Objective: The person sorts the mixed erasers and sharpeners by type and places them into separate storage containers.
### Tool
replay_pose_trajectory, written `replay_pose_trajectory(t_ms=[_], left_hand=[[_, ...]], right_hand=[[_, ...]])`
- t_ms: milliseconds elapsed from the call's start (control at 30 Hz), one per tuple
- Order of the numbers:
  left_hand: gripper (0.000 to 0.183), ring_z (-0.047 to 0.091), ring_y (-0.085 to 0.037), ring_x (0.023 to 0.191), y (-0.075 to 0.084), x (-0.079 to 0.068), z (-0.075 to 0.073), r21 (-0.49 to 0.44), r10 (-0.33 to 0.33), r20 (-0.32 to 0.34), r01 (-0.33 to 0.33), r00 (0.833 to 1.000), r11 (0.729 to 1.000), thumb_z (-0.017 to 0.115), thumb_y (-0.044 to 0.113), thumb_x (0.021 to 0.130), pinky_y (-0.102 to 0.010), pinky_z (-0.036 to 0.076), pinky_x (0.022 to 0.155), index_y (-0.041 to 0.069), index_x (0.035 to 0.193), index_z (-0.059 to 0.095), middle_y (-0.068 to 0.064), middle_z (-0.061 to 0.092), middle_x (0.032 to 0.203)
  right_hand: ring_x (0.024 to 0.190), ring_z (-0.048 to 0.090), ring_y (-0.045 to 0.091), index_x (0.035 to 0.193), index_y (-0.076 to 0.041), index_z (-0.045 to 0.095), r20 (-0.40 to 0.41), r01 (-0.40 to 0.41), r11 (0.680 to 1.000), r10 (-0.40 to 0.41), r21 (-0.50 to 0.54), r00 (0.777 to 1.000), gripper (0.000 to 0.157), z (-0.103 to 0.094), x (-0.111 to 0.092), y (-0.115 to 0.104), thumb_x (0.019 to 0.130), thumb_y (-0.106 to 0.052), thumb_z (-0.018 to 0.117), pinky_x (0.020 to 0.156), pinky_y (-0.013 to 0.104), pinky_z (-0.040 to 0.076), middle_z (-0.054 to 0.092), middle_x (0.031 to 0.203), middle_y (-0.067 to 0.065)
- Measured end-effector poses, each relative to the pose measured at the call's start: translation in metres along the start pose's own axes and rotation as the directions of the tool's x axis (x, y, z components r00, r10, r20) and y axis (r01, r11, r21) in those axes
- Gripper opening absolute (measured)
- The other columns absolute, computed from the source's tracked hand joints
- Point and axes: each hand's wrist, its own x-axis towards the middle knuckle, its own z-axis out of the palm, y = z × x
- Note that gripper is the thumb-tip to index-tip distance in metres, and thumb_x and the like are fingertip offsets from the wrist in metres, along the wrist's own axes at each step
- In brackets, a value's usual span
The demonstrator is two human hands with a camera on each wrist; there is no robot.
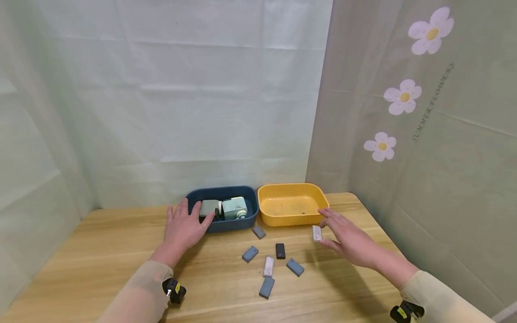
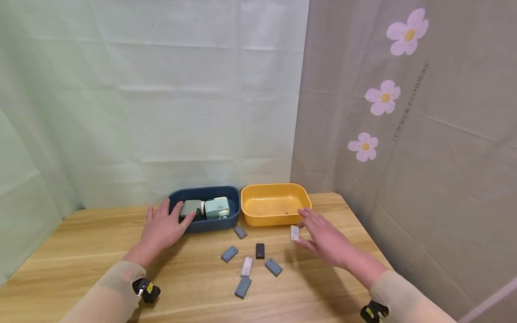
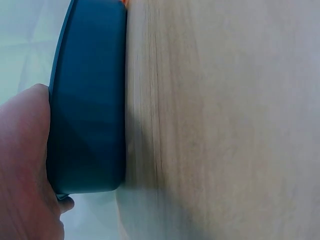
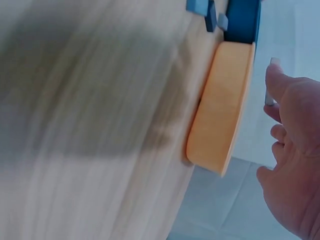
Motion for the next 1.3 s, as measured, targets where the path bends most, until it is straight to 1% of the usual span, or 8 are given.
replay_pose_trajectory(t_ms=[167,300,400,567,867,933,1167,1300], left_hand=[[0.092,0.019,-0.060,0.160,0.000,-0.001,0.003,-0.006,0.001,0.015,-0.001,1.000,1.000,0.040,0.071,0.112,-0.074,0.000,0.128,0.000,0.170,0.037,-0.041,0.016,0.174],[0.091,0.021,-0.061,0.159,-0.001,-0.001,0.003,0.006,0.003,0.013,-0.003,1.000,1.000,0.040,0.069,0.112,-0.074,0.000,0.128,-0.001,0.169,0.038,-0.042,0.017,0.173],[0.088,0.021,-0.061,0.159,0.000,0.001,-0.001,0.012,0.001,0.007,-0.001,1.000,1.000,0.042,0.067,0.113,-0.074,-0.001,0.128,-0.001,0.169,0.038,-0.042,0.018,0.173],[0.089,0.020,-0.061,0.160,0.001,0.001,-0.003,0.015,0.003,0.019,-0.003,1.000,1.000,0.041,0.068,0.113,-0.074,-0.001,0.128,0.000,0.170,0.038,-0.041,0.017,0.174],[0.087,0.018,-0.061,0.160,0.000,0.000,-0.004,-0.001,0.001,0.023,-0.001,1.000,1.000,0.044,0.066,0.113,-0.075,-0.001,0.128,0.000,0.170,0.036,-0.041,0.017,0.173],[0.087,0.018,-0.061,0.160,-0.001,0.000,-0.004,0.000,0.001,0.023,-0.001,1.000,1.000,0.044,0.066,0.113,-0.075,-0.002,0.128,0.000,0.170,0.036,-0.041,0.016,0.174],[0.088,0.019,-0.061,0.160,-0.002,0.000,-0.006,0.003,-0.010,0.027,0.010,1.000,1.000,0.044,0.066,0.113,-0.075,-0.002,0.128,0.000,0.170,0.037,-0.041,0.016,0.174],[0.088,0.017,-0.062,0.160,-0.001,-0.002,-0.005,0.004,-0.016,0.045,0.016,0.999,1.000,0.044,0.066,0.113,-0.075,-0.003,0.128,0.001,0.170,0.036,-0.041,0.015,0.174]], right_hand=[[0.156,0.039,0.053,0.119,-0.003,0.065,-0.027,-0.040,0.999,0.039,-0.011,0.999,0.028,-0.003,0.011,0.011,0.103,-0.018,0.082,0.118,0.071,0.040,0.050,0.162,0.030],[0.155,0.039,0.056,0.121,0.001,0.065,-0.039,-0.058,0.998,0.057,-0.019,0.998,0.029,-0.001,0.024,0.020,0.105,-0.019,0.079,0.119,0.071,0.039,0.050,0.160,0.033],[0.155,0.038,0.058,0.122,0.004,0.064,-0.050,-0.073,0.997,0.072,-0.011,0.996,0.031,0.000,0.036,0.025,0.106,-0.020,0.077,0.119,0.071,0.038,0.049,0.160,0.035],[0.153,0.038,0.059,0.116,0.004,0.063,-0.080,-0.089,0.996,0.088,-0.007,0.993,0.027,-0.002,0.052,0.030,0.106,-0.017,0.078,0.121,0.072,0.036,0.049,0.158,0.039],[0.156,0.035,0.058,0.118,0.006,0.064,-0.056,-0.132,0.991,0.131,-0.028,0.990,0.032,0.003,0.074,0.036,0.108,-0.022,0.075,0.126,0.070,0.028,0.047,0.160,0.038],[0.155,0.035,0.058,0.118,0.006,0.064,-0.059,-0.141,0.990,0.139,-0.029,0.989,0.033,0.005,0.078,0.036,0.107,-0.023,0.075,0.126,0.071,0.028,0.048,0.159,0.039],[0.154,0.036,0.058,0.120,0.005,0.064,-0.045,-0.142,0.988,0.140,-0.064,0.989,0.041,0.016,0.092,0.049,0.110,-0.034,0.071,0.125,0.069,0.030,0.048,0.158,0.038],[0.156,0.033,0.056,0.125,0.006,0.064,-0.027,-0.165,0.985,0.163,-0.057,0.986,0.041,0.016,0.097,0.050,0.110,-0.031,0.072,0.126,0.070,0.029,0.046,0.162,0.036]])
